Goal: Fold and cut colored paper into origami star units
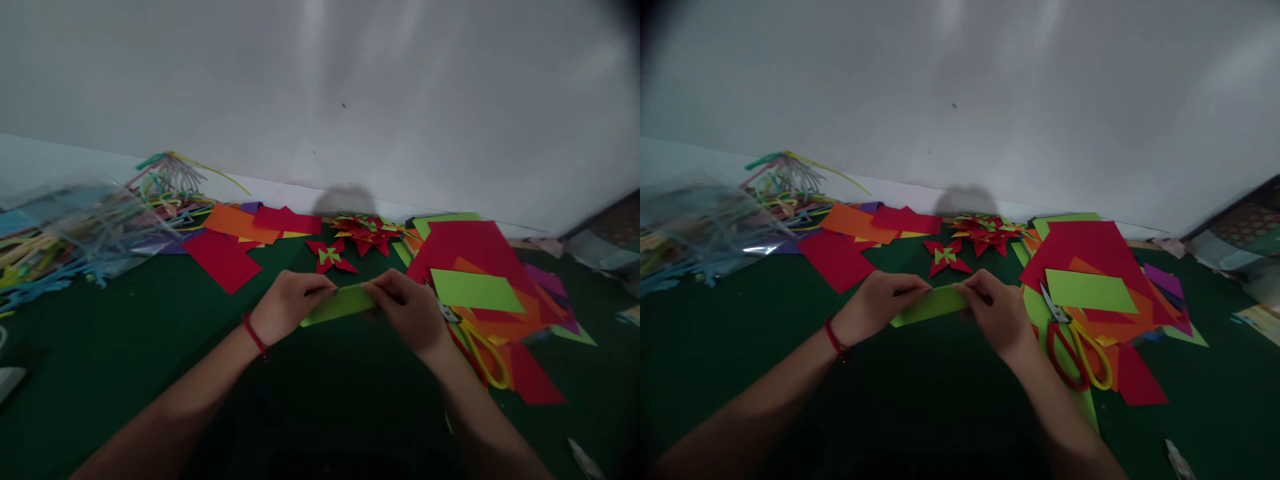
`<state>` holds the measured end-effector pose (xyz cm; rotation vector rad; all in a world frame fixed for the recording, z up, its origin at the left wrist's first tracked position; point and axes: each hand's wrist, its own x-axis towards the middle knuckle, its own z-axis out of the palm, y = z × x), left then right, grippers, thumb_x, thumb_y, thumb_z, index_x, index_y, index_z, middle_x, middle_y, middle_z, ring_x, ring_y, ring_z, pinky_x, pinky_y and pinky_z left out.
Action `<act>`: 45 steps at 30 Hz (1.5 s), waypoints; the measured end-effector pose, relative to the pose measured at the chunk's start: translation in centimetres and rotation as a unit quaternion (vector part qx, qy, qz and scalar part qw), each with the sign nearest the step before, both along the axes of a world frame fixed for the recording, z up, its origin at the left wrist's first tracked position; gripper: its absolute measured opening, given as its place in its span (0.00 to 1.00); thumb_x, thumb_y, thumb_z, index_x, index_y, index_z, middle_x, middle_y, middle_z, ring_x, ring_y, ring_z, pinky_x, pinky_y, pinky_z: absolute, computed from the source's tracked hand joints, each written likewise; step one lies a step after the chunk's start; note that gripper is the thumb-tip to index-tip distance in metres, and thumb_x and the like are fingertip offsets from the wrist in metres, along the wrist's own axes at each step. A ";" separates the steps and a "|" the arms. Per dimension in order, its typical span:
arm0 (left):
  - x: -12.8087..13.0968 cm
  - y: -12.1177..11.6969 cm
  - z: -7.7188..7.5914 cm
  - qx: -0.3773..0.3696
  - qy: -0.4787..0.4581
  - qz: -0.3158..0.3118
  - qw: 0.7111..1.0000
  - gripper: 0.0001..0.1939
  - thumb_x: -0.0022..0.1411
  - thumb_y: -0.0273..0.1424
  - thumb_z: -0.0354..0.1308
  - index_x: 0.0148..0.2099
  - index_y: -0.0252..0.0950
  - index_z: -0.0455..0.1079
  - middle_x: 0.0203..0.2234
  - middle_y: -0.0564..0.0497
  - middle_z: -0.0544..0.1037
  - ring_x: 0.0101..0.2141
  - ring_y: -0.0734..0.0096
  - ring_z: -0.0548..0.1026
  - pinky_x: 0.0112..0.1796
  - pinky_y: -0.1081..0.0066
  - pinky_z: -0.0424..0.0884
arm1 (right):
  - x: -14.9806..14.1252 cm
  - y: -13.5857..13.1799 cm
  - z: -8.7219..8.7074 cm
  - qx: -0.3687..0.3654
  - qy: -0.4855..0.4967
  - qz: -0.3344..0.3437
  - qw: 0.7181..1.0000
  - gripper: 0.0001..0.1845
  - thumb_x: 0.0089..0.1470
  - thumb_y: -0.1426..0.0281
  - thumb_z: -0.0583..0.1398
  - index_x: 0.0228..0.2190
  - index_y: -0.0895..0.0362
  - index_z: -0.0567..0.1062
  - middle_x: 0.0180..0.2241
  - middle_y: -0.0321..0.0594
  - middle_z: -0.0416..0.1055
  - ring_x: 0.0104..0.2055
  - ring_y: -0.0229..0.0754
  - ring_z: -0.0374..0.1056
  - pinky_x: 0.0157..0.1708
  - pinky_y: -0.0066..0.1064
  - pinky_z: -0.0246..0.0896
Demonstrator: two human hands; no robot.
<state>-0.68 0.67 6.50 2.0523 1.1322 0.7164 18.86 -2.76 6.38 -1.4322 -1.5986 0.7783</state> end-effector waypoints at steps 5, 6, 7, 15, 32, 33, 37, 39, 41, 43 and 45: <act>-0.3 0.2 0.1 -0.069 -0.019 -0.042 0.997 0.12 0.55 0.37 0.52 0.34 0.38 0.74 0.23 0.55 0.75 0.24 0.76 0.69 0.22 0.79 0.59 | 0.2 -0.2 0.1 0.032 -0.051 -0.017 0.998 0.08 0.52 0.64 0.56 0.24 0.53 0.69 0.15 0.30 0.70 0.17 0.36 0.68 0.19 0.24 0.62; -0.4 0.2 0.2 -0.072 -0.012 -0.039 0.997 0.12 0.55 0.37 0.52 0.33 0.38 0.74 0.22 0.55 0.74 0.23 0.76 0.68 0.21 0.80 0.59 | 0.2 -0.2 0.2 0.033 -0.049 -0.020 0.998 0.09 0.52 0.64 0.56 0.24 0.53 0.69 0.15 0.31 0.70 0.17 0.36 0.68 0.19 0.24 0.61; -0.5 0.2 0.4 -0.071 -0.005 -0.035 0.997 0.12 0.55 0.37 0.52 0.32 0.37 0.74 0.21 0.55 0.73 0.22 0.77 0.67 0.21 0.80 0.58 | 0.2 -0.1 0.2 0.029 -0.040 -0.021 0.999 0.09 0.52 0.63 0.56 0.24 0.53 0.69 0.15 0.31 0.70 0.17 0.36 0.68 0.18 0.24 0.61; -0.4 -0.2 0.7 -0.062 -0.026 -0.022 0.997 0.13 0.56 0.37 0.51 0.30 0.36 0.73 0.18 0.56 0.71 0.21 0.78 0.66 0.20 0.80 0.57 | 0.2 0.0 0.5 -0.092 0.106 0.108 0.984 0.12 0.49 0.60 0.57 0.25 0.56 0.66 0.20 0.34 0.71 0.18 0.37 0.69 0.18 0.26 0.65; -1.6 1.3 0.8 -0.206 -0.151 0.019 0.967 0.05 0.51 0.32 0.59 0.28 0.37 0.73 0.22 0.49 0.78 0.26 0.68 0.76 0.29 0.70 0.72 | 2.5 0.6 0.9 -0.033 0.119 0.035 0.992 0.12 0.49 0.61 0.59 0.26 0.58 0.70 0.18 0.38 0.73 0.20 0.41 0.72 0.20 0.28 0.69; -1.6 1.3 1.0 -0.198 -0.141 0.011 0.970 0.05 0.51 0.32 0.59 0.29 0.37 0.74 0.23 0.49 0.79 0.27 0.68 0.77 0.31 0.70 0.73 | 2.6 0.6 0.9 -0.036 0.120 0.033 0.992 0.12 0.49 0.61 0.59 0.26 0.58 0.70 0.19 0.38 0.73 0.21 0.41 0.72 0.20 0.29 0.70; -1.8 0.9 1.5 -0.122 -0.137 -0.020 0.983 0.14 0.49 0.31 0.61 0.41 0.39 0.72 0.37 0.50 0.77 0.37 0.67 0.75 0.40 0.70 0.71 | 3.0 0.6 1.2 -0.049 0.140 0.023 0.989 0.12 0.47 0.60 0.60 0.26 0.57 0.70 0.20 0.39 0.73 0.21 0.44 0.72 0.21 0.31 0.71; -1.6 0.6 1.5 -0.080 -0.154 -0.009 0.985 0.15 0.49 0.31 0.61 0.42 0.38 0.70 0.40 0.50 0.76 0.38 0.67 0.74 0.40 0.70 0.70 | 3.0 0.7 1.3 -0.055 0.150 0.017 0.987 0.13 0.46 0.60 0.61 0.26 0.57 0.70 0.19 0.38 0.73 0.21 0.45 0.72 0.21 0.32 0.71; -1.4 0.3 1.4 -0.056 -0.163 0.015 0.985 0.11 0.51 0.33 0.59 0.39 0.36 0.69 0.38 0.49 0.76 0.36 0.67 0.75 0.38 0.70 0.71 | 3.0 0.7 1.5 -0.057 0.157 0.010 0.986 0.12 0.46 0.60 0.61 0.26 0.56 0.69 0.19 0.37 0.73 0.22 0.45 0.73 0.22 0.32 0.71; -1.2 0.2 1.3 -0.047 -0.158 0.042 0.985 0.09 0.53 0.35 0.58 0.35 0.35 0.69 0.35 0.49 0.76 0.34 0.68 0.75 0.36 0.71 0.72 | 3.0 0.6 1.5 -0.054 0.163 0.007 0.985 0.11 0.46 0.61 0.61 0.27 0.56 0.69 0.20 0.37 0.73 0.23 0.46 0.73 0.23 0.32 0.72; -1.1 0.2 1.3 -0.043 -0.143 0.060 0.987 0.08 0.54 0.35 0.57 0.33 0.35 0.69 0.33 0.49 0.77 0.32 0.69 0.75 0.34 0.71 0.72 | 3.0 0.6 1.4 -0.048 0.169 0.007 0.984 0.11 0.46 0.61 0.61 0.28 0.56 0.70 0.21 0.38 0.74 0.24 0.46 0.74 0.25 0.33 0.72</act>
